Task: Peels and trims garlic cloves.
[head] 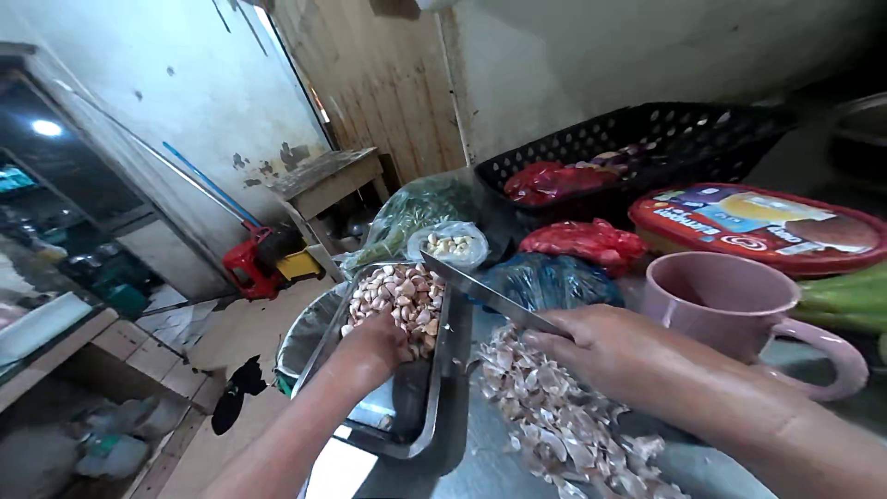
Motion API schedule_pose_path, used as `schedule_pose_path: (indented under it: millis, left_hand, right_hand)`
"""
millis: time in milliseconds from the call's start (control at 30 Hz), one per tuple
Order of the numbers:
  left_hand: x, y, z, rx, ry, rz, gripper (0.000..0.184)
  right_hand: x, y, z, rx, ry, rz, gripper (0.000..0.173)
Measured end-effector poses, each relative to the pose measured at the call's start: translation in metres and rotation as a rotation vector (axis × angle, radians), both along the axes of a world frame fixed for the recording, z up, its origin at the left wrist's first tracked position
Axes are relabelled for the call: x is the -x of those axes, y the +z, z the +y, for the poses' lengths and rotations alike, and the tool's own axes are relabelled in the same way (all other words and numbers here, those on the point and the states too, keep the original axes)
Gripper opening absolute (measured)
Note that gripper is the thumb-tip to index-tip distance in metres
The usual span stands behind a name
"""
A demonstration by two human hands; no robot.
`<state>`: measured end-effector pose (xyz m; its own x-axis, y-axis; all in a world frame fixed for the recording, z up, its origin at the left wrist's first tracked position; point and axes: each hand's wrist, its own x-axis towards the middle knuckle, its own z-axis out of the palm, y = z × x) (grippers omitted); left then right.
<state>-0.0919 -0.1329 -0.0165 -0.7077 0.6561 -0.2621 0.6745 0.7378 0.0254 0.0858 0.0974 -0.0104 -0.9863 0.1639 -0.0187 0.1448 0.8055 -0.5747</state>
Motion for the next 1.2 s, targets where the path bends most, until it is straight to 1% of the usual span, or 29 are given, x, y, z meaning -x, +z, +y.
schedule_pose_path:
  millis: [67, 167, 267, 367, 400, 500, 533, 567, 600, 667, 767, 833, 967, 1067, 1133, 1200]
  left_hand:
    - [0.002, -0.009, 0.002, 0.043, -0.012, 0.006, 0.031]
    - [0.002, -0.012, 0.003, 0.071, 0.018, 0.002, 0.032]
    - [-0.001, -0.009, -0.002, 0.051, 0.037, -0.019, 0.032]
    - [-0.004, -0.008, -0.005, 0.062, 0.020, -0.008, 0.033]
    - [-0.004, -0.010, -0.005, 0.076, 0.022, -0.004, 0.034]
    - [-0.004, -0.013, -0.004, 0.096, 0.030, 0.005, 0.036]
    - [-0.005, -0.012, -0.003, 0.087, 0.030, 0.001, 0.036]
    - [-0.006, -0.010, -0.003, 0.059, 0.031, -0.006, 0.035]
    - [-0.007, -0.007, -0.004, 0.012, 0.048, -0.023, 0.035]
    - [-0.008, 0.003, -0.008, -0.170, 0.111, -0.065, 0.031]
    - [-0.010, 0.019, -0.019, -0.445, 0.257, -0.152, 0.022]
    - [-0.013, 0.026, -0.028, -0.628, 0.355, -0.283, 0.019]
    - [-0.020, 0.020, -0.033, -1.088, 0.471, -0.619, 0.005]
    - [-0.025, 0.012, -0.023, -1.238, 0.483, -0.739, 0.002]
    - [-0.029, 0.013, -0.009, -1.250, 0.478, -0.762, 0.003]
    - [-0.036, 0.017, 0.010, -1.232, 0.451, -0.774, 0.011]
  right_hand:
    - [0.000, 0.000, 0.000, -0.026, 0.012, -0.026, 0.033]
    - [0.002, 0.003, -0.001, -0.010, -0.024, -0.063, 0.035]
    - [0.002, 0.004, -0.001, -0.007, -0.033, -0.061, 0.030]
    - [0.001, 0.007, 0.000, -0.038, 0.023, -0.070, 0.028]
    - [0.001, 0.005, 0.000, -0.045, 0.038, -0.063, 0.030]
    - [0.002, -0.001, 0.001, -0.087, 0.060, -0.027, 0.053]
    - [0.002, -0.002, 0.001, -0.098, 0.061, -0.023, 0.055]
    - [0.002, -0.003, 0.002, -0.106, 0.059, -0.023, 0.053]
    - [0.001, -0.003, 0.002, -0.108, 0.057, -0.026, 0.048]
    - [0.002, 0.001, 0.001, -0.097, 0.044, -0.069, 0.038]
    - [0.002, 0.006, -0.001, -0.052, 0.013, -0.109, 0.032]
    - [0.003, 0.004, 0.000, -0.023, -0.004, -0.092, 0.029]
    - [0.004, 0.007, -0.001, 0.011, -0.017, -0.109, 0.034]
    - [0.003, 0.006, -0.002, 0.023, -0.017, -0.066, 0.036]
    - [0.003, 0.003, 0.000, 0.027, -0.004, -0.039, 0.038]
    - [0.003, 0.000, 0.002, 0.055, 0.012, -0.008, 0.039]
